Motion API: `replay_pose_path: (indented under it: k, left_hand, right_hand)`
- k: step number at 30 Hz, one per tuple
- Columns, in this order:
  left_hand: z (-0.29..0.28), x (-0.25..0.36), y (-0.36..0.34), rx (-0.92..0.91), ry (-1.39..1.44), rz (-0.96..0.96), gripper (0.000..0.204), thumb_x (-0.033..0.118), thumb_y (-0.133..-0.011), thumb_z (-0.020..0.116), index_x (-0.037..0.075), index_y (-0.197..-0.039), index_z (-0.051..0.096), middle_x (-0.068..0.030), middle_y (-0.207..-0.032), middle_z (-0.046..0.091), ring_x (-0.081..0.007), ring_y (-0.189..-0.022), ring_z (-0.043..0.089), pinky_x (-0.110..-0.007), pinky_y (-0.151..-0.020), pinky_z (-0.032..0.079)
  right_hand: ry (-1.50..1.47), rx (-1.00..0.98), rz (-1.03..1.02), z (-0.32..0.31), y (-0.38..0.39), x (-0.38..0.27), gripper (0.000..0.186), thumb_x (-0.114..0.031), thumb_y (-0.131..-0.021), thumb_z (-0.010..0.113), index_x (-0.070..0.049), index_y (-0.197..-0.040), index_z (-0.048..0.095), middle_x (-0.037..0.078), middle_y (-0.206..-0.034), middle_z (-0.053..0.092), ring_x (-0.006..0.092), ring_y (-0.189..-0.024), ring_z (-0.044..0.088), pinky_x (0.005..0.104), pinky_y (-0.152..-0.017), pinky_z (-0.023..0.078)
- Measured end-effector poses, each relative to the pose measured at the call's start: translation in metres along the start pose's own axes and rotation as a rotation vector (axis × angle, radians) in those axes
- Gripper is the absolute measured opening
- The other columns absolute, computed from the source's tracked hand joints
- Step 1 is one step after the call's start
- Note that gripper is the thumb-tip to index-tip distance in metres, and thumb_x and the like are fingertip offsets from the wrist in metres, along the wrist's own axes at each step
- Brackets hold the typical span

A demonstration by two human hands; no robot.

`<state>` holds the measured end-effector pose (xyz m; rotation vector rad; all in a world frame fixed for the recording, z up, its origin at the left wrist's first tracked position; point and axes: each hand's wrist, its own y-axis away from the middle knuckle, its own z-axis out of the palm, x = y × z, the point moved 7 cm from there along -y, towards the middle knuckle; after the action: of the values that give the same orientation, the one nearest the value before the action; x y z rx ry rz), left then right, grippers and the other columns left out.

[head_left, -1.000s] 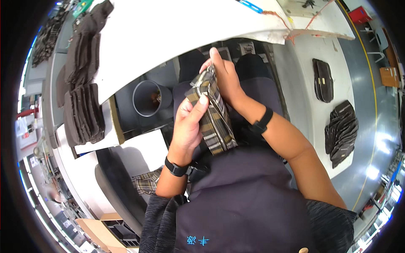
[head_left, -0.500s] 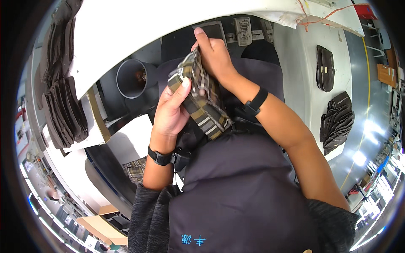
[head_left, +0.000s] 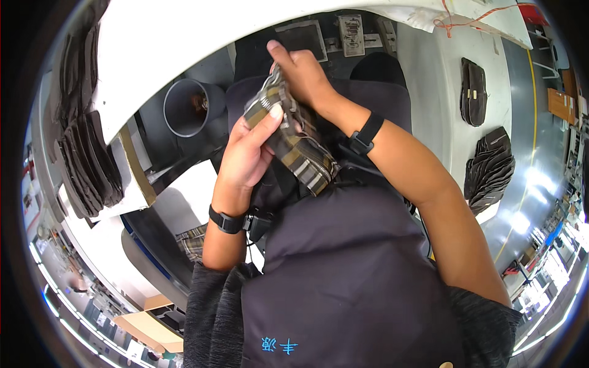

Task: Sewing and trimming edges of small plaid fabric bags using an industrial sewing machine.

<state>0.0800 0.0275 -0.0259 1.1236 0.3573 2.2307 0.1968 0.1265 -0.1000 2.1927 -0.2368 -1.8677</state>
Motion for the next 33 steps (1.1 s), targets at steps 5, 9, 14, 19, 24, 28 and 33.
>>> replay_pose_path:
  k: [5, 9, 14, 19, 24, 28, 33]
  left_hand:
    - [0.003, 0.023, 0.003, 0.1, -0.094, 0.189, 0.025, 0.02, -0.107, 0.059, 0.002, -0.122, 0.064, -0.0086, -0.1, 0.073, -0.0153, -0.091, 0.07, -0.033, -0.083, 0.058]
    - [0.0, 0.03, -0.004, 0.082, -0.115, 0.282, 0.023, 0.019, -0.106, 0.06, 0.003, -0.122, 0.066, -0.0061, -0.104, 0.074, -0.0131, -0.095, 0.069, -0.03, -0.087, 0.056]
    - [-0.006, 0.023, -0.009, 0.121, -0.235, 0.239, 0.024, 0.015, -0.102, 0.068, 0.003, -0.123, 0.069, -0.0014, -0.111, 0.073, -0.0092, -0.1, 0.066, -0.028, -0.091, 0.053]
    - [-0.007, 0.019, -0.013, 0.058, -0.274, 0.175, 0.03, 0.01, -0.096, 0.075, 0.003, -0.124, 0.069, -0.0014, -0.114, 0.073, -0.0095, -0.104, 0.065, -0.027, -0.095, 0.051]
    - [-0.001, 0.022, -0.012, 0.018, -0.401, 0.195, 0.028, 0.012, -0.098, 0.074, 0.003, -0.124, 0.069, -0.0012, -0.114, 0.073, -0.009, -0.104, 0.065, -0.028, -0.095, 0.052]
    - [0.017, 0.022, -0.015, -0.062, -0.474, 0.185, 0.027, 0.014, -0.1, 0.071, 0.002, -0.124, 0.069, -0.0015, -0.114, 0.073, -0.0089, -0.103, 0.065, -0.027, -0.094, 0.052]
    - [0.022, 0.018, -0.019, -0.114, -0.404, 0.121, 0.025, 0.012, -0.1, 0.071, 0.001, -0.122, 0.07, -0.0012, -0.112, 0.072, -0.0088, -0.103, 0.063, -0.028, -0.092, 0.051]
  right_hand:
    - [0.372, 0.108, -0.421, -0.025, 0.022, -0.04, 0.035, -0.034, -0.1, 0.063, 0.0, -0.098, 0.068, 0.022, -0.09, 0.071, 0.0418, -0.086, 0.069, 0.0496, -0.079, 0.055]
    - [0.04, -0.1, -0.268, -0.058, 0.074, -0.081, 0.02, -0.019, -0.099, 0.071, -0.002, -0.107, 0.067, 0.005, -0.09, 0.07, 0.0128, -0.083, 0.068, 0.0286, -0.074, 0.055]
    - [-0.121, -0.365, -0.061, -0.05, 0.088, -0.072, 0.019, -0.018, -0.101, 0.07, 0.0, -0.107, 0.068, 0.0, -0.09, 0.068, 0.0047, -0.082, 0.062, 0.023, -0.074, 0.052]
    - [0.105, -0.314, -0.142, -0.056, 0.093, -0.078, 0.016, -0.017, -0.101, 0.068, -0.001, -0.105, 0.07, 0.003, -0.082, 0.067, 0.008, -0.072, 0.061, 0.0257, -0.065, 0.05]
    - [0.489, -0.237, -0.521, -0.061, 0.098, -0.108, 0.012, -0.014, -0.093, 0.072, -0.005, -0.099, 0.068, 0.011, -0.08, 0.067, 0.0258, -0.066, 0.066, 0.0344, -0.06, 0.052]
    - [0.588, -0.24, -0.559, -0.068, 0.099, -0.117, 0.01, -0.01, -0.088, 0.072, -0.005, -0.091, 0.064, 0.01, -0.077, 0.065, 0.0269, -0.065, 0.065, 0.0359, -0.06, 0.052]
    - [0.62, -0.168, -0.489, -0.072, 0.096, -0.11, 0.012, -0.008, -0.083, 0.07, -0.004, -0.082, 0.058, 0.009, -0.072, 0.061, 0.0222, -0.061, 0.062, 0.0334, -0.056, 0.049]
